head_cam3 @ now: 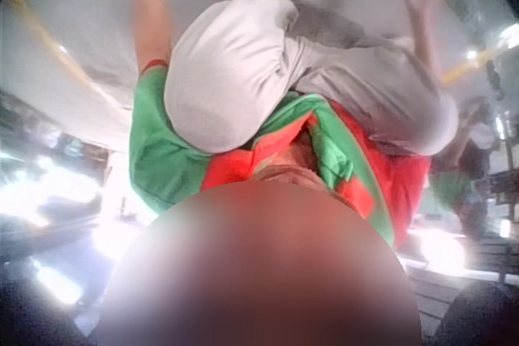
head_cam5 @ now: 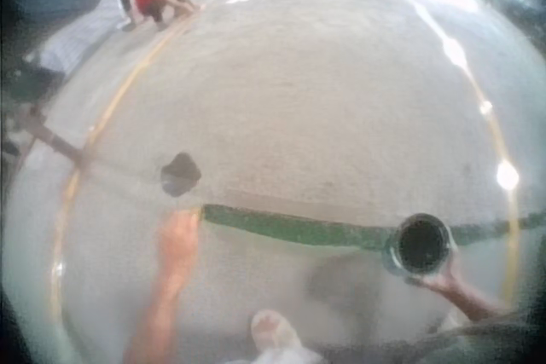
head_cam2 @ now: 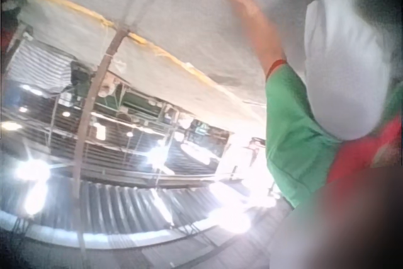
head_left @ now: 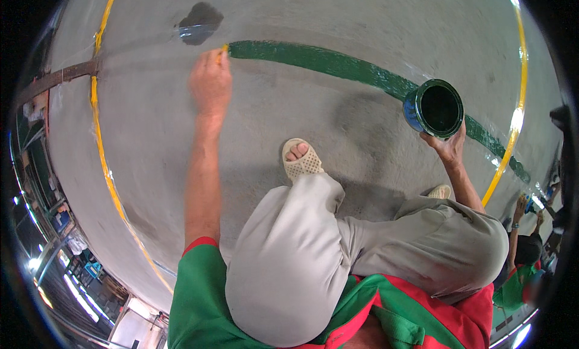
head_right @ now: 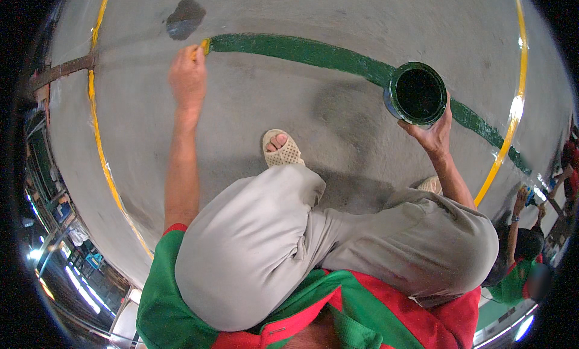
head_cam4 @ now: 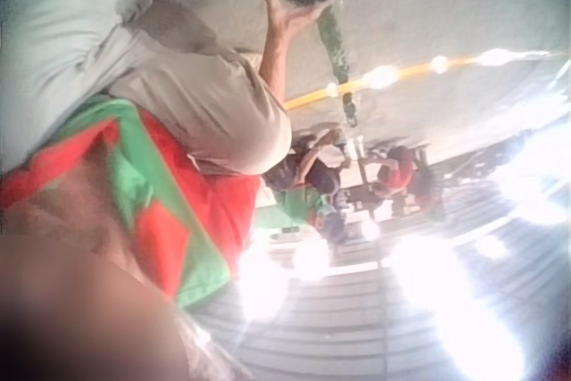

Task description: The person kneels and paints a green line on a concrete floor using a paintbrush and a paint can. They repeatedly dip the brush into the can and extend the line along the floor surface.

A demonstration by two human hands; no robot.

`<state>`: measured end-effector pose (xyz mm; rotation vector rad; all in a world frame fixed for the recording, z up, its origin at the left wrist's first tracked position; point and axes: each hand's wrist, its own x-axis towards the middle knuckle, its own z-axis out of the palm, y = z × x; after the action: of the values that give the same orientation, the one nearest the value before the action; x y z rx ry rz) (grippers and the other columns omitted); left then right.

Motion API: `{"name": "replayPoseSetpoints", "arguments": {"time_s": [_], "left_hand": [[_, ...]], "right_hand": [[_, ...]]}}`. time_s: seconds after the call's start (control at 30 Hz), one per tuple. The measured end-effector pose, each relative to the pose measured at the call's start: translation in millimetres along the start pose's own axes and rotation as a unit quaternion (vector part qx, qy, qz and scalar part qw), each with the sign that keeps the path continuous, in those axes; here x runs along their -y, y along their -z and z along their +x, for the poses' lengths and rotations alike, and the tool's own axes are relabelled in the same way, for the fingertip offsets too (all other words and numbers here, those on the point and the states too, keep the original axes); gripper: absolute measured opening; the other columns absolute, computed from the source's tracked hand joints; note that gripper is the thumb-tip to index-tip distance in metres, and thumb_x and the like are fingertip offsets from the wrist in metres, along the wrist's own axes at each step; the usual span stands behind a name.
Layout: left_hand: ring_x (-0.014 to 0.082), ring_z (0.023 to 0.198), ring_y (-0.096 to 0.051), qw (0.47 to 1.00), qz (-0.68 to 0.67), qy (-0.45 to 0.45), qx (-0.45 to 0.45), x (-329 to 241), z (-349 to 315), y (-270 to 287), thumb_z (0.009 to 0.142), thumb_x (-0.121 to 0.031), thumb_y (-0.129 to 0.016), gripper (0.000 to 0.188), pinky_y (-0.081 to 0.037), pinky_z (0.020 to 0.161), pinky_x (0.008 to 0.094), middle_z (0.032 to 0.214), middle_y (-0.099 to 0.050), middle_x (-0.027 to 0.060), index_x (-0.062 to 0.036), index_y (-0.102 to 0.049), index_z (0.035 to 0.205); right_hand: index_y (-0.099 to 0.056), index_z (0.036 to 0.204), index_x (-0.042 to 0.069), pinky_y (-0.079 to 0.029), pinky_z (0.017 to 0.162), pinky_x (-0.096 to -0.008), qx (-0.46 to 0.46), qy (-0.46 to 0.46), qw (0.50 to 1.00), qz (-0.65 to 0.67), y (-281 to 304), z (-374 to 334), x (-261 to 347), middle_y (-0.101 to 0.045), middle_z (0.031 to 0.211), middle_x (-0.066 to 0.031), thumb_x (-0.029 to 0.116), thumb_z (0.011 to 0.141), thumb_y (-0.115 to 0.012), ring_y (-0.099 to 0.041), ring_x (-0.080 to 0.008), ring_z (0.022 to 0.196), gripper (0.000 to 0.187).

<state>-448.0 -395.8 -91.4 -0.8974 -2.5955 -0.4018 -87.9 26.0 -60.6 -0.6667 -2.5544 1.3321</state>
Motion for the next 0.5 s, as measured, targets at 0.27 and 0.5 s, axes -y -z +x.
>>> {"name": "replayPoseSetpoints", "arguments": {"time_s": [0.27,0.5], "left_hand": [[0.025,0.081,-0.067,0.979,-0.144,-0.131,0.062,-164.7,-15.4,-34.9,0.099,-0.014,-0.067,0.012,-0.058,0.068,0.0392,0.094,-0.066,0.0117,-0.0034,-0.069,0.103],[0.0245,0.075,-0.07,0.894,-0.44,0.025,0.079,-239.3,-12.7,-38.6,0.104,-0.024,-0.066,0.021,-0.056,0.064,0.0382,0.089,-0.07,0.012,-0.0023,-0.069,0.105]], "right_hand": [[-0.051,0.142,0.004,-0.049,0.111,-0.0439,-0.013,-0.007,1.0,-0.02,-1.7,-0.5,2.7,-0.065,0.134,-0.0127,0.034,0.064,-0.098,-0.064,-0.0286,0.124,0.095],[-0.051,0.142,0.005,-0.049,0.111,-0.0439,-0.008,-0.026,1.0,-0.014,-0.7,-3.6,8.8,-0.066,0.134,-0.0132,0.032,0.064,-0.099,-0.064,-0.0287,0.125,0.096]]}}
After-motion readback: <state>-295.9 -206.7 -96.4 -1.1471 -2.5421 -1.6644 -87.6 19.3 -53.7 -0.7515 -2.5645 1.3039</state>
